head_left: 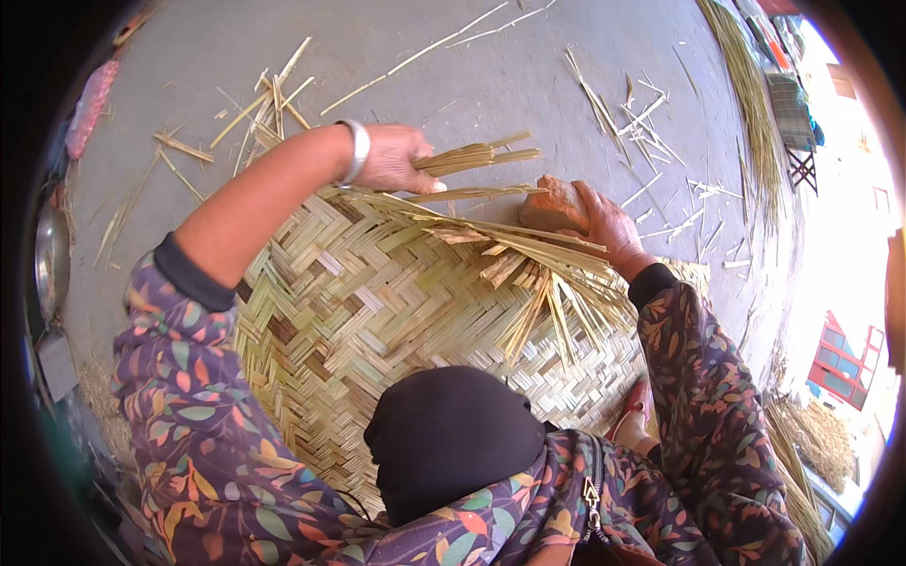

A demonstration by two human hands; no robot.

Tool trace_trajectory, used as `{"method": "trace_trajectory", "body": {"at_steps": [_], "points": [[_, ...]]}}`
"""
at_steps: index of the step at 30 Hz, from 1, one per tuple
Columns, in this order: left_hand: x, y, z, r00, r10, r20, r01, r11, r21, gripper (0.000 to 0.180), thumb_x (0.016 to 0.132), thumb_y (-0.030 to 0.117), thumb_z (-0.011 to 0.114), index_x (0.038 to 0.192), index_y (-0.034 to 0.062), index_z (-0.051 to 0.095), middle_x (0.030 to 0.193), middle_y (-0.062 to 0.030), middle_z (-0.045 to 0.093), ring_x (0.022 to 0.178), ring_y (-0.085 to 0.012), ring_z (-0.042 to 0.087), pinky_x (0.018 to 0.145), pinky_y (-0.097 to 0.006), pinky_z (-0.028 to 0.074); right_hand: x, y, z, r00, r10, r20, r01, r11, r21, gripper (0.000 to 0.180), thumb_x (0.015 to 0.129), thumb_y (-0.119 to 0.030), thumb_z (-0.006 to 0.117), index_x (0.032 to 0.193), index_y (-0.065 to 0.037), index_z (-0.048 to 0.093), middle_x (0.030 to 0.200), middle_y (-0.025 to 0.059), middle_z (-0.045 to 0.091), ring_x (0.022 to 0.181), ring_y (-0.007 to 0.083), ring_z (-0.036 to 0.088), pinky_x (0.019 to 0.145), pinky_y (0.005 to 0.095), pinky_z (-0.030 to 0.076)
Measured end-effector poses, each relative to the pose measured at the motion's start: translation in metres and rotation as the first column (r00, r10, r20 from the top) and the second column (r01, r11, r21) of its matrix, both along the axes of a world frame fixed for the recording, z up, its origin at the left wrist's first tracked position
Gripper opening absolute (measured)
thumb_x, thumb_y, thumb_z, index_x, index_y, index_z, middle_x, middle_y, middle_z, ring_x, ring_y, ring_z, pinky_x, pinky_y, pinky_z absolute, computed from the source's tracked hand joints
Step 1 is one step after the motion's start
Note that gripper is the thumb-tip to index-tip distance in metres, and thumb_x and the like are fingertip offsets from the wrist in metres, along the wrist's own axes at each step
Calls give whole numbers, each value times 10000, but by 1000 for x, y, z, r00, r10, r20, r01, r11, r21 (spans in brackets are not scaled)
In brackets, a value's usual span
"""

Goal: The person weaves a mat using dried palm leaves, interlacing strips by hand and occasionally tapping them with a brick to compact the weave. The person sits on the floor and works on a partially completed mat, adding new strips and adjusting the edges.

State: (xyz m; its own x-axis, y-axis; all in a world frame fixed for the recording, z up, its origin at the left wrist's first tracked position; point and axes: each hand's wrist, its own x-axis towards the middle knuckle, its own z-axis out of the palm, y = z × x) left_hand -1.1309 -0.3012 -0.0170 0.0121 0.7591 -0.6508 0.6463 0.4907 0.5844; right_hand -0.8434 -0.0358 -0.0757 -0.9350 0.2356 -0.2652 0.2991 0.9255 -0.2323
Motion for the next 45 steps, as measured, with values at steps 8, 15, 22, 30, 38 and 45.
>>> {"method": "trace_trajectory", "body": {"at_steps": [8,15,22,30,38,45], "points": [[40,-59,-1,959,-105,264,33,964,264,902,805,531,780,1491,54,440,1473,-175,515,1343,-283,515,1146,-371,389,1,-7,1,1000,-22,22,21,1000,17,792,787,-423,762,1433,-123,415,1200,207,630,1136,403,604,965,472,492],[125,-93,-17,953,-71,-296,177,920,349,913,831,475,729,1534,38,344,1594,-198,328,1480,-319,322,1206,-436,279,-3,-12,12,999,0,33,0,1000,-5,818,777,-449,760,1447,-116,428,1230,183,634,1173,383,596,974,459,491],[175,-112,-23,892,-30,-450,186,934,305,961,672,184,715,1542,63,324,1629,-162,271,1529,-292,217,1244,-449,161,-19,-46,44,995,74,-73,-89,970,-227,796,755,-451,777,1407,-111,472,1174,200,657,1112,379,628,949,463,498],[206,-132,-73,831,-108,-546,255,945,202,845,772,156,587,1565,96,304,1660,-114,220,1550,-270,148,1249,-465,54,4,-82,29,952,294,-86,-305,935,-180,734,793,-380,780,1378,-111,428,1093,169,636,1060,379,621,903,477,515],[192,-133,-124,821,-263,-506,333,941,52,1037,722,358,747,1585,91,237,1669,-119,181,1556,-274,107,1253,-465,25,14,-115,6,911,358,-204,-361,932,19,590,833,-365,720,1283,-81,464,973,145,646,933,352,654,785,484,525],[197,-141,-135,802,-203,-561,324,938,123,984,744,282,700,1589,103,229,1670,-100,185,1556,-255,114,1257,-455,33,-21,-97,55,885,323,-335,-364,929,-67,634,769,-373,768,1299,-150,500,969,110,648,930,334,649,780,451,549]]}}
